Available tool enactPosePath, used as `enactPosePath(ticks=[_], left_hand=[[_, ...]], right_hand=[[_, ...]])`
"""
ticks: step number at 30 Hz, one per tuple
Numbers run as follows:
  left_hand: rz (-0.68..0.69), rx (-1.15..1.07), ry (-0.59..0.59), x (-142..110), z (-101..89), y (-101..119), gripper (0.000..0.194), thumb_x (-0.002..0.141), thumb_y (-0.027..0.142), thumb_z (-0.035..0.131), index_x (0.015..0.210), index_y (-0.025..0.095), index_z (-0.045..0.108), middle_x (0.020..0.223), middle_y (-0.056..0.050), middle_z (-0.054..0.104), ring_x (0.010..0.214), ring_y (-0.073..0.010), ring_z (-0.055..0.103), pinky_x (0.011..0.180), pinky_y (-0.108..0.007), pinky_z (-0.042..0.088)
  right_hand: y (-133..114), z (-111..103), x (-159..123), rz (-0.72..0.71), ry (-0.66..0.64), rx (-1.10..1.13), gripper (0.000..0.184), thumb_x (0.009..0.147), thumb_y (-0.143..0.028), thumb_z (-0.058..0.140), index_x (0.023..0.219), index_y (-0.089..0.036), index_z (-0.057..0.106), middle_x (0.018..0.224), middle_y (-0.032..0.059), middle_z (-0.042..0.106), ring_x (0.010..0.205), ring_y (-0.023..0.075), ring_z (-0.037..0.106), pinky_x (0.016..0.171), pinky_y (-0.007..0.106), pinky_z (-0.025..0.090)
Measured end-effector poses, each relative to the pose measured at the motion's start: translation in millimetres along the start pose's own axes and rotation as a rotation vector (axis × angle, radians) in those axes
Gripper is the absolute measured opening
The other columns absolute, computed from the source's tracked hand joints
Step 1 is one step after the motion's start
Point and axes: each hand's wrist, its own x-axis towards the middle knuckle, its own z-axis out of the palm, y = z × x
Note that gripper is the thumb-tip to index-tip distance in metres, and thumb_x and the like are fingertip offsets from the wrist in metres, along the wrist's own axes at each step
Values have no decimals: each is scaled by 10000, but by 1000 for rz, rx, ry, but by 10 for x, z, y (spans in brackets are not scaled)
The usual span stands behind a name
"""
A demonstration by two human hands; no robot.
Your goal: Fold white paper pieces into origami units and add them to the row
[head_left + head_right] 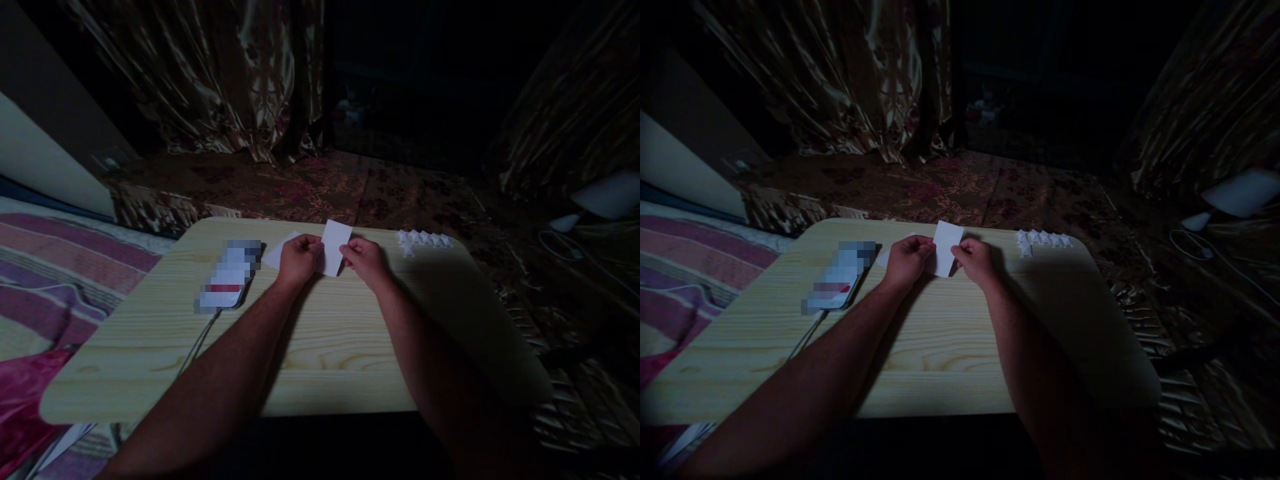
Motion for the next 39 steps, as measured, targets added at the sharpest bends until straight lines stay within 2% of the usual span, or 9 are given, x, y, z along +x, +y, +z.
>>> enactPosePath(ticks=[13,20,25,28,30,32,35,39], left_hand=[[96,96,-39,-15,-4,-35,220,713,314,598,829,145,678,727,-39,664,597,-134,547,531,-229,405],[82,83,-58,-34,2,-10,199,702,291,589,816,151,672,727,-35,662,596,-135,549,532,-230,405],[82,128,-40,-43,13,-7,231,713,307,588,864,158,679,742,-39,670,615,-152,571,558,-246,423],[196,363,30,-32,-55,26,245,777,303,518,904,170,680,855,-69,690,753,-191,614,702,-292,462],[280,636,116,-18,-137,62,277,780,260,492,972,171,670,951,-100,678,878,-230,605,820,-337,445],[303,886,214,1,-229,92,358,766,272,508,1077,147,634,1060,-152,638,1021,-289,551,890,-390,415],[194,1163,201,38,-332,103,473,741,381,550,1114,95,600,1081,-224,594,1060,-367,502,870,-461,407],[70,1283,95,102,-383,75,513,709,493,562,1046,109,614,1036,-231,591,1005,-388,520,815,-474,423]], right_hand=[[58,-2,26,-13,16,-14,223,709,-383,618,670,-182,531,498,-48,539,435,80,472,427,193,341],[51,-17,28,-16,8,2,218,714,-378,607,662,-186,520,477,-55,516,427,78,452,421,193,323],[61,-41,31,-15,-45,-5,225,711,-386,612,668,-186,518,482,-57,510,428,74,436,422,195,311],[69,-48,31,-18,-50,4,227,712,-387,612,667,-188,512,480,-58,504,428,75,434,418,196,306],[74,-51,30,-27,-44,13,228,714,-384,611,661,-189,505,474,-59,500,428,76,433,417,195,305],[76,-52,29,-27,-38,17,227,716,-381,609,658,-191,500,473,-58,500,428,76,434,415,195,303],[78,-53,30,-19,-26,13,228,718,-384,604,657,-194,494,476,-58,500,427,76,432,413,196,300],[75,-49,32,-21,-10,14,236,720,-395,600,658,-196,489,477,-60,494,424,76,426,409,196,293]])
